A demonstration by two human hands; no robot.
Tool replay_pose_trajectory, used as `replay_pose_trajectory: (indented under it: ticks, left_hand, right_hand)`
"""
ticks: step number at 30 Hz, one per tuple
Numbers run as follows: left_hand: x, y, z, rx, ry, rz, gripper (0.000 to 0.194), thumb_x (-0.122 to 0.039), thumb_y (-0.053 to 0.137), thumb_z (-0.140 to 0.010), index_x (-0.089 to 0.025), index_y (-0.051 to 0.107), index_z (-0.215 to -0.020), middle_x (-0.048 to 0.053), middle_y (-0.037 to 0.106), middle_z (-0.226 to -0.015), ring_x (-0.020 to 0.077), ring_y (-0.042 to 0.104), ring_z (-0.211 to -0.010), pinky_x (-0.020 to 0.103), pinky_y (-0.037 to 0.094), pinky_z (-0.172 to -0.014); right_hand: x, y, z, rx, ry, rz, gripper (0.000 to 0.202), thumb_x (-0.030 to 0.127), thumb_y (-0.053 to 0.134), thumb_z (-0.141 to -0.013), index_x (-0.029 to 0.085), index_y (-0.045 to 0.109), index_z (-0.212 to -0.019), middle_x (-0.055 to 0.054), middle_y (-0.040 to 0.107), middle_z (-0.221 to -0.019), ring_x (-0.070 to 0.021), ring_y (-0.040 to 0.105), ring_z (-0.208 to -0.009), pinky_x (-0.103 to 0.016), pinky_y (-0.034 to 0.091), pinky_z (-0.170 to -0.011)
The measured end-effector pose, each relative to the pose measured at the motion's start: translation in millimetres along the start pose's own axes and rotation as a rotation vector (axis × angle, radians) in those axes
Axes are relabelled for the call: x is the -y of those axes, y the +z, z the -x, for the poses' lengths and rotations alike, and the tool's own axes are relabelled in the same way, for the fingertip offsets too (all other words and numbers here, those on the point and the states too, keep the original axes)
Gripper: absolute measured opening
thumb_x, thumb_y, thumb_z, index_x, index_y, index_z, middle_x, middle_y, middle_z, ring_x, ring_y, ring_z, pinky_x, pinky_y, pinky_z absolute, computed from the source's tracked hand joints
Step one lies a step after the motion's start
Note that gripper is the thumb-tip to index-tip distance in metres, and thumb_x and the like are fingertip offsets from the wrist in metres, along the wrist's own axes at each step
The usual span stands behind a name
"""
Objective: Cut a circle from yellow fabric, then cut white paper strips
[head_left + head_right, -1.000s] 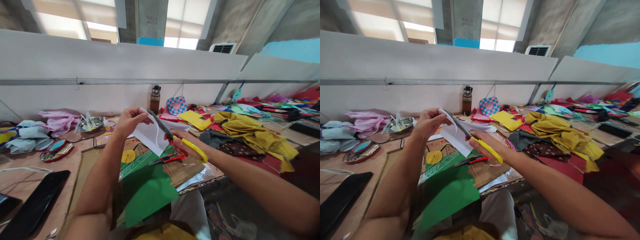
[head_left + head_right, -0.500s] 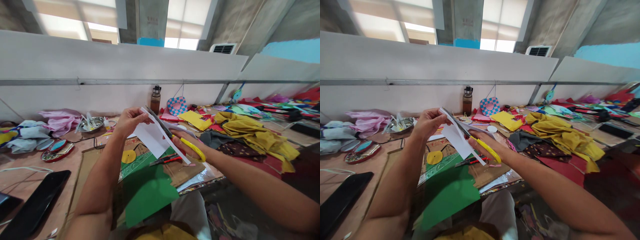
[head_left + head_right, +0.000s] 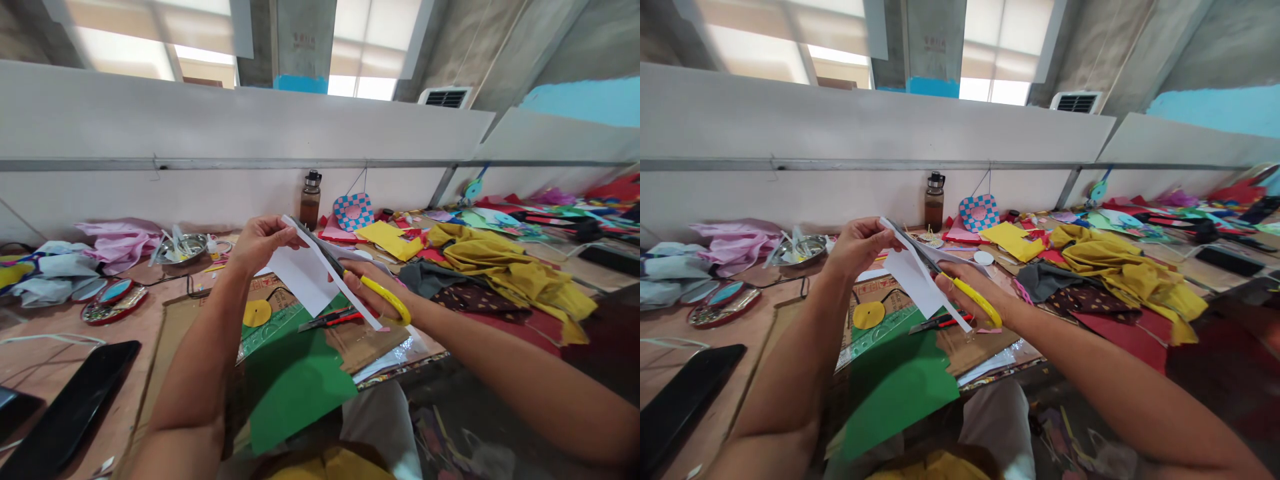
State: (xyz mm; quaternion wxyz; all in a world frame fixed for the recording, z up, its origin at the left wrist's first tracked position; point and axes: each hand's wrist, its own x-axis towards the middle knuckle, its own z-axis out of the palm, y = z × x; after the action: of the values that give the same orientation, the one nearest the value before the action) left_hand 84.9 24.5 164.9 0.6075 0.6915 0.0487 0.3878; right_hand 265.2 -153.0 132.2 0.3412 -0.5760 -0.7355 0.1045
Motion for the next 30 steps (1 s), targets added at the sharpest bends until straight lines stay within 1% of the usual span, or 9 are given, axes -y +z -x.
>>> replay_pose_trajectory:
  ticks: [5,8,12,15,18,22,24,28,30]
  left_hand:
    - [-0.1,-1.1,0.1,-0.005,-0.006,0.008,0.025,-0.034,0.086,-0.067,-0.015,0.070,-0.067,0.004,0.074,-0.066,0.0143,0.069,-0.059,0.026,0.057,-0.064]
    - [-0.9,-1.7,0.4,0.011,-0.016,0.009,0.025,-0.034,0.087,-0.067,-0.015,0.071,-0.067,0.004,0.075,-0.067,0.0136,0.069,-0.060,0.025,0.056,-0.063]
    - [-3.9,-1.9,1.1,0.003,-0.031,-0.015,0.027,-0.035,0.088,-0.065,-0.015,0.071,-0.066,0.005,0.074,-0.066,0.0142,0.069,-0.059,0.026,0.057,-0.065]
    - [-7.2,-3.5,1.8,-0.006,-0.039,-0.035,0.027,-0.036,0.088,-0.064,-0.015,0.071,-0.064,0.005,0.074,-0.064,0.0148,0.068,-0.058,0.027,0.058,-0.065]
    - [-9.7,-7.2,2.5,-0.018,-0.050,-0.055,0.024,-0.033,0.088,-0.063,-0.016,0.071,-0.062,0.005,0.074,-0.064,0.0149,0.068,-0.057,0.027,0.058,-0.064]
    - [-9.6,-13.1,2.8,-0.054,-0.071,-0.109,0.019,-0.029,0.085,-0.062,-0.016,0.071,-0.060,0.005,0.073,-0.061,0.0153,0.067,-0.056,0.027,0.056,-0.060]
    - [-8.7,-14.7,2.8,-0.061,-0.076,-0.121,0.018,-0.029,0.085,-0.062,-0.017,0.071,-0.060,0.005,0.073,-0.061,0.0157,0.067,-0.055,0.026,0.054,-0.058]
    - [-8.4,-14.7,2.8,-0.073,-0.088,-0.111,0.018,-0.028,0.085,-0.061,-0.017,0.071,-0.060,0.005,0.074,-0.061,0.0158,0.067,-0.055,0.026,0.054,-0.057]
    - [-9.1,-14.1,2.7,-0.078,-0.093,-0.098,0.017,-0.028,0.085,-0.061,-0.017,0.071,-0.060,0.005,0.073,-0.060,0.0154,0.067,-0.055,0.026,0.054,-0.057]
  right_hand:
    - [5.3,-0.1,-1.6,0.045,0.054,-0.107,0.067,0.081,0.023,-0.094,0.022,0.051,-0.081,-0.003,0.060,-0.074,-0.0166,0.054,-0.062,-0.032,0.045,-0.056]
    - [9.2,-0.8,-4.9,0.060,0.056,-0.140,0.065,0.080,0.025,-0.094,0.022,0.052,-0.086,-0.003,0.057,-0.073,-0.0160,0.052,-0.061,-0.030,0.043,-0.053]
    - [9.5,-1.5,-10.4,0.088,-0.006,-0.120,0.068,0.081,0.023,-0.094,0.021,0.054,-0.091,-0.005,0.057,-0.077,-0.0179,0.055,-0.069,-0.030,0.044,-0.055]
    - [8.5,-1.1,-13.9,0.083,-0.027,-0.095,0.071,0.081,0.022,-0.094,0.019,0.057,-0.094,-0.007,0.059,-0.081,-0.0192,0.056,-0.074,-0.030,0.046,-0.059]
    - [8.5,-0.1,-16.9,0.060,-0.058,-0.070,0.073,0.081,0.022,-0.094,0.018,0.058,-0.096,-0.008,0.060,-0.085,-0.0208,0.057,-0.079,-0.033,0.049,-0.066]
    - [10.1,0.8,-19.9,0.052,-0.080,-0.039,0.074,0.082,0.020,-0.093,0.018,0.058,-0.096,-0.009,0.063,-0.091,-0.0228,0.059,-0.083,-0.040,0.051,-0.077]
    - [10.8,1.1,-21.0,0.046,-0.082,-0.034,0.073,0.081,0.020,-0.094,0.019,0.058,-0.092,-0.009,0.063,-0.090,-0.0228,0.059,-0.081,-0.039,0.051,-0.076]
    - [11.4,1.3,-22.7,0.041,-0.100,-0.016,0.066,0.075,0.022,-0.097,0.020,0.056,-0.086,-0.006,0.061,-0.084,-0.0203,0.055,-0.073,-0.036,0.050,-0.068]
    - [12.1,0.9,-23.3,0.045,-0.105,-0.006,0.065,0.073,0.023,-0.098,0.019,0.056,-0.086,-0.007,0.062,-0.085,-0.0202,0.055,-0.074,-0.036,0.050,-0.068]
